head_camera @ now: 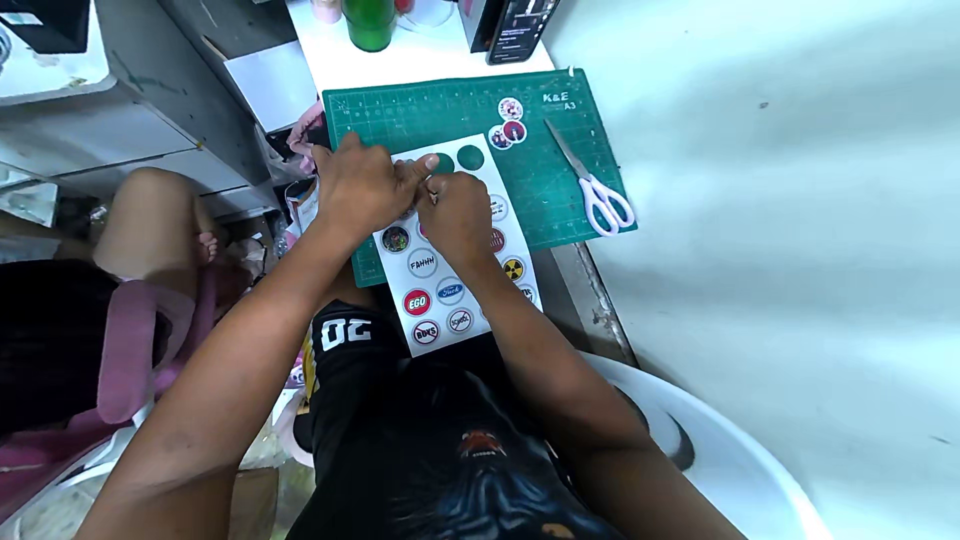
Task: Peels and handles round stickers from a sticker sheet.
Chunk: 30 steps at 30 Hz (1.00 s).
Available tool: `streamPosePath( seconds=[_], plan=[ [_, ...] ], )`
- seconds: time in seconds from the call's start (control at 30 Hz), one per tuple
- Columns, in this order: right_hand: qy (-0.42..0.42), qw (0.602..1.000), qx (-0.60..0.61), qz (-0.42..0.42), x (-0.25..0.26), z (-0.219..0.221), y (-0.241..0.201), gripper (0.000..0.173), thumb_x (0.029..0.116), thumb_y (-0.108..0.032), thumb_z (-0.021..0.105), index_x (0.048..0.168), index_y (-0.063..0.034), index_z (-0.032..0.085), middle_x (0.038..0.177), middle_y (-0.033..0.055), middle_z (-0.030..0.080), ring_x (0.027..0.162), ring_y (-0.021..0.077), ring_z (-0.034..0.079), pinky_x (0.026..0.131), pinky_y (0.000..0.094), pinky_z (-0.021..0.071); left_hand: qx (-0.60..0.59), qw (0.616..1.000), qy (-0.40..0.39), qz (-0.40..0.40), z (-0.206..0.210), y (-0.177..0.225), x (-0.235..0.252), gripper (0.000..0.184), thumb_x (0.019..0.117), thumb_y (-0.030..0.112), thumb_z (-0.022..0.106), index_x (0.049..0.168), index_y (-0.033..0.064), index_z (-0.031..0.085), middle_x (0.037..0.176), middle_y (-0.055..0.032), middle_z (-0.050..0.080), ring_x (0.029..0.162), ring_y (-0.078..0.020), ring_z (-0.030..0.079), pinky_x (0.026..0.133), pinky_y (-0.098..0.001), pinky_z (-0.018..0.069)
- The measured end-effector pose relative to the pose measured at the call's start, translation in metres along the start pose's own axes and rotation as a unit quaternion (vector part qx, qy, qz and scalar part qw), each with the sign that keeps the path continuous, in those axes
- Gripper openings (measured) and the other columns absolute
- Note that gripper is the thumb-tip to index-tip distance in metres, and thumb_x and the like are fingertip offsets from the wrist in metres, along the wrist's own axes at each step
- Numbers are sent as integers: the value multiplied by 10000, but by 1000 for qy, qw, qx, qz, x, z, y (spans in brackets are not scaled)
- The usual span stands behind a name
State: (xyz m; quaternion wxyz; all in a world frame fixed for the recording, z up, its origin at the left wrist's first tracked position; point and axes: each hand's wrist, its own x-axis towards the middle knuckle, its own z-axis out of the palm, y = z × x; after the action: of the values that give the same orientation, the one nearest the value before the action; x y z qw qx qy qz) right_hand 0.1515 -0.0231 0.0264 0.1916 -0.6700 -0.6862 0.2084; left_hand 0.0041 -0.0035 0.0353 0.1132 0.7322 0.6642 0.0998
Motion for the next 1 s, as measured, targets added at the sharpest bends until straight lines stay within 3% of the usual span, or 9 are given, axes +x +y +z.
streamPosePath(
  seconds=[0.2,0.27,0.37,0.5,0.73,0.9,1.0],
  plan=[
    [-111,989,48,-83,31,-27,31,250,1006,-300,607,914,-128,764,775,38,690,723,208,665,666,500,551,4,1000,-14,0,1,-3,1,839,941,837,241,689,119,595,822,-121,647,1035,-373,614,914,-654,396],
    [-118,981,50,-144,49,-36,38,204,1021,-275,619,1009,-146,777,852,38,708,766,189,667,723,470,563,2,1000,-19,-4,0,-3,1,821,955,818,245,696,120,592,825,-121,645,1036,-368,616,920,-652,397],
    [-145,959,42,-242,73,-36,45,219,995,-203,658,1186,-190,764,1004,48,651,834,167,624,756,397,552,-15,1000,-20,-13,-1,-3,1,816,986,780,236,699,102,588,820,-130,643,1019,-362,625,931,-649,398],
    [-191,933,48,-301,93,-29,46,187,971,-125,678,1129,-105,775,1074,74,680,888,168,656,818,381,574,-31,998,-48,-35,-5,-4,4,864,979,791,193,743,77,620,897,-152,664,1081,-362,626,983,-680,386],
    [-212,935,33,-283,105,-25,47,194,950,-200,724,1131,-169,785,1050,34,712,926,165,671,859,421,567,-47,997,-44,-44,-2,-8,4,840,994,770,191,732,81,593,855,-139,641,1034,-347,623,965,-636,393],
    [-238,940,26,-243,106,-27,38,151,930,-184,726,1071,-204,777,883,-2,689,797,157,634,751,457,540,-44,998,-27,-30,2,-9,1,807,978,790,254,721,108,599,841,-118,638,1018,-340,619,924,-634,392],
    [-236,940,15,-244,107,-27,38,183,907,-165,714,1059,-237,785,831,-25,654,757,142,598,702,447,513,-21,1000,-6,-8,5,-6,-3,746,934,800,359,777,170,726,922,-91,679,1040,-328,614,900,-625,400]
  ],
)
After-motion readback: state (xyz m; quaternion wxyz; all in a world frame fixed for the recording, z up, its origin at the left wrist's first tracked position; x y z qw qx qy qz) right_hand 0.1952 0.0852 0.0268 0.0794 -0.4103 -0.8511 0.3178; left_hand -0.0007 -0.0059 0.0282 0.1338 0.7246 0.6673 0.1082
